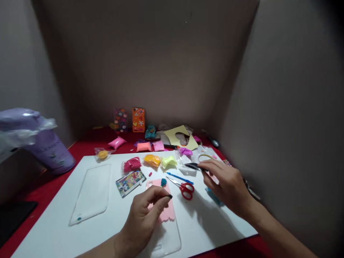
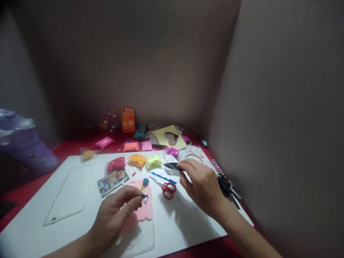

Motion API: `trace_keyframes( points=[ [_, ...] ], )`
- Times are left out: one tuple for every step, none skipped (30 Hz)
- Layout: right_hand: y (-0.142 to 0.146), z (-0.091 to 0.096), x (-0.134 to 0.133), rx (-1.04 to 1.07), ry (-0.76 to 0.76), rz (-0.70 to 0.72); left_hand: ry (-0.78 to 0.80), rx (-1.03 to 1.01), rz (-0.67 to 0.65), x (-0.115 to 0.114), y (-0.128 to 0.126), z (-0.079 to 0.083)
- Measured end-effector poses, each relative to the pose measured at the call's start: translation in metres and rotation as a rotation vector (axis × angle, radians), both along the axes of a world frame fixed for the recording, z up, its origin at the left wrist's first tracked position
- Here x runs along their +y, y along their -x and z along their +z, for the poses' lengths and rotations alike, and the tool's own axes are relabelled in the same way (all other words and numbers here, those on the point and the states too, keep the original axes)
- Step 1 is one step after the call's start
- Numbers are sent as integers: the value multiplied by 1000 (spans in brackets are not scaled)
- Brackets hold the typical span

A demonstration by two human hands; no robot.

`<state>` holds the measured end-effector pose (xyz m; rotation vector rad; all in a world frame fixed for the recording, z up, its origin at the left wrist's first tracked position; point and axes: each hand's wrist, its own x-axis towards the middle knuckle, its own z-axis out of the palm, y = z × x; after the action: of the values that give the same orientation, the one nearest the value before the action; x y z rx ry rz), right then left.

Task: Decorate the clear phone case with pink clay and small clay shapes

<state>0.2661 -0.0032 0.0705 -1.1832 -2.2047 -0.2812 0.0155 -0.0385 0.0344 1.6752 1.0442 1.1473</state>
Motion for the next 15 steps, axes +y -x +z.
trace_keyframes(
  points=[
    [7,-2,-6,38,-10,64,-71,2,37,-1,1,1],
    [14,-5,-10,60,0,106,-126,-8,70,-1,2,1],
    [21,-9,-14,81,14,153,-173,-25,106,-1,2,2],
    [26,-13,-16,104,30,191,-217,-37,133,0,3,3],
    [31,-17,-18,129,41,221,-255,-43,146,0,3,4],
    [35,-21,-20,156,55,247,-294,-41,142,1,4,5],
    [39,-24,-21,182,73,268,-332,-30,118,2,4,6],
    [41,-27,-22,208,90,285,-369,-16,81,3,4,6],
    [43,-30,-23,231,108,298,-398,0,41,3,5,7],
    [44,-32,-24,252,123,309,-412,16,9,3,5,7],
    [44,-34,-25,269,135,318,-412,29,-9,4,5,7],
    [45,-36,-26,280,143,325,-394,41,-15,3,5,6],
    [45,-37,-27,289,149,329,-370,51,-17,3,5,6],
    [44,-38,-28,292,151,331,-343,56,-19,3,4,6],
    [44,-39,-29,292,150,334,-312,57,-27,3,4,6]
  ],
)
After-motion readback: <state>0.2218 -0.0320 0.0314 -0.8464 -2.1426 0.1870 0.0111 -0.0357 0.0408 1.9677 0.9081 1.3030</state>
